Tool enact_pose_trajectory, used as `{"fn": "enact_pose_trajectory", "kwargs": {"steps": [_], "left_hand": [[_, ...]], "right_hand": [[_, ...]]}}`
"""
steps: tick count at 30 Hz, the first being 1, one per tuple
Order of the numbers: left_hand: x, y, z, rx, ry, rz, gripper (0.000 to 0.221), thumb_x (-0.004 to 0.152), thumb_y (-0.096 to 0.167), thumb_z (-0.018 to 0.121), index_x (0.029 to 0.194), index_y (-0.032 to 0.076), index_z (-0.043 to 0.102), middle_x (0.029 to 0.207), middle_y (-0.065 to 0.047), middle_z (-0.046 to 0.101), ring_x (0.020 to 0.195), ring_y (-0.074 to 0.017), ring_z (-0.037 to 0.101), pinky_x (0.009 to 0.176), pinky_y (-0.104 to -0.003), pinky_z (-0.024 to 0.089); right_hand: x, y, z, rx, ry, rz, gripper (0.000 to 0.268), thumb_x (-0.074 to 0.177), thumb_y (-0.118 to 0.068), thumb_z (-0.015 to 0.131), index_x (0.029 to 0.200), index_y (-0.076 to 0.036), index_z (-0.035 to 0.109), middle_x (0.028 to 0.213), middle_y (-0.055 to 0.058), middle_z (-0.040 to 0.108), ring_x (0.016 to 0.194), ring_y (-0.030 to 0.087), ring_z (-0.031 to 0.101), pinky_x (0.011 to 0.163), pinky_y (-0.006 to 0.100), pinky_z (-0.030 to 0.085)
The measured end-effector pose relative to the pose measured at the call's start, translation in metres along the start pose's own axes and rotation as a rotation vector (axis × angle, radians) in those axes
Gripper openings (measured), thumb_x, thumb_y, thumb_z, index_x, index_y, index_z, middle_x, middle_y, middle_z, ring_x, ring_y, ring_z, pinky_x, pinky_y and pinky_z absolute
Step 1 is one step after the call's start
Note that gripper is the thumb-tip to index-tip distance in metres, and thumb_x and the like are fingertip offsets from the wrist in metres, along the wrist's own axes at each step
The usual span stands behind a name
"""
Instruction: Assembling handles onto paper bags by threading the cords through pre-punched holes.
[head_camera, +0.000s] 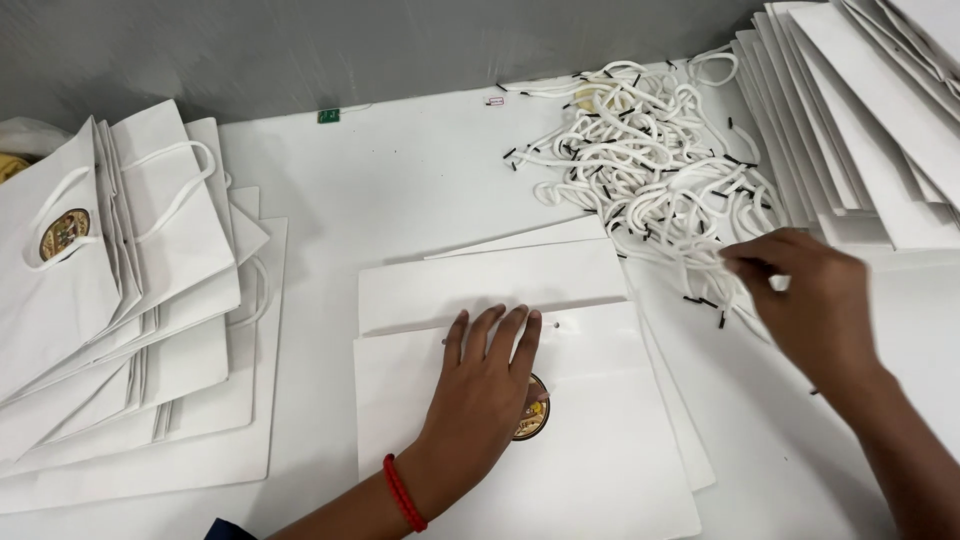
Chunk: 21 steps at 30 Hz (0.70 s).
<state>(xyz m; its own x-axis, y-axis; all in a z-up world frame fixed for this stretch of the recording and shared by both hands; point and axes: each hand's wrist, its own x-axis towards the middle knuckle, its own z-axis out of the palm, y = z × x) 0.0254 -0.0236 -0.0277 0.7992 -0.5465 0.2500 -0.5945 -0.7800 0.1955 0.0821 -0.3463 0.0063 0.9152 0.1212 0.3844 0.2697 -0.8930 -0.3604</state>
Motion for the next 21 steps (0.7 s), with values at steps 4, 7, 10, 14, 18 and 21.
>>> {"fn": "enact_pose_trajectory", "kwargs": {"steps": [4,7,10,14,18,21], "left_hand": [[0.002,-0.003,0.004,-0.132,0.042,-0.073,0.074,0.085,0.031,0.075,0.139,-0.012,0.049,0.132,-0.023,0.051,0.126,-0.0396,0.045,0.111,-0.06,0.031],[0.003,-0.003,0.009,-0.092,0.107,-0.052,0.068,0.08,0.019,0.076,0.137,-0.009,0.053,0.135,-0.021,0.051,0.129,-0.0365,0.046,0.112,-0.053,0.035],[0.006,0.001,0.01,-0.192,0.19,-0.065,0.057,0.087,0.022,0.077,0.129,-0.008,0.055,0.127,-0.021,0.053,0.12,-0.0354,0.048,0.107,-0.054,0.034],[0.008,0.001,0.018,-0.185,0.232,-0.031,0.046,0.087,0.016,0.075,0.125,-0.004,0.058,0.117,-0.015,0.056,0.11,-0.0295,0.052,0.101,-0.049,0.036],[0.016,-0.003,0.031,-0.235,0.187,0.001,0.028,0.091,0.007,0.072,0.117,0.002,0.061,0.108,-0.008,0.062,0.1,-0.0247,0.054,0.093,-0.04,0.04],[0.019,-0.003,0.031,-0.252,0.189,-0.03,0.029,0.088,0.006,0.072,0.115,0.003,0.063,0.103,-0.007,0.064,0.096,-0.0241,0.055,0.087,-0.038,0.04]], "right_hand": [[-0.011,0.006,-0.038,0.132,0.161,0.002,0.008,0.105,-0.001,0.074,0.112,0.001,0.072,0.107,0.015,0.071,0.093,0.019,0.072,0.084,0.029,0.059],[-0.031,0.006,-0.046,0.397,0.121,-0.014,0.007,0.108,0.003,0.065,0.113,0.0,0.069,0.109,0.014,0.069,0.097,0.019,0.073,0.09,0.03,0.063],[-0.029,-0.058,-0.053,0.617,0.021,-0.046,0.013,0.099,0.003,0.063,0.109,-0.003,0.069,0.104,0.01,0.073,0.094,0.018,0.076,0.089,0.031,0.064],[-0.025,-0.088,-0.01,0.393,-0.071,-0.17,0.016,0.084,0.006,0.072,0.097,-0.003,0.074,0.096,0.006,0.079,0.087,0.016,0.079,0.08,0.029,0.062],[-0.03,-0.096,0.044,0.408,-0.128,-0.269,0.018,0.077,0.005,0.077,0.092,-0.006,0.077,0.093,0.006,0.073,0.077,0.016,0.072,0.064,0.027,0.056],[-0.03,-0.089,0.066,0.409,-0.093,-0.291,0.02,0.077,0.005,0.077,0.093,-0.005,0.076,0.092,0.006,0.072,0.074,0.016,0.071,0.061,0.026,0.056]]}}
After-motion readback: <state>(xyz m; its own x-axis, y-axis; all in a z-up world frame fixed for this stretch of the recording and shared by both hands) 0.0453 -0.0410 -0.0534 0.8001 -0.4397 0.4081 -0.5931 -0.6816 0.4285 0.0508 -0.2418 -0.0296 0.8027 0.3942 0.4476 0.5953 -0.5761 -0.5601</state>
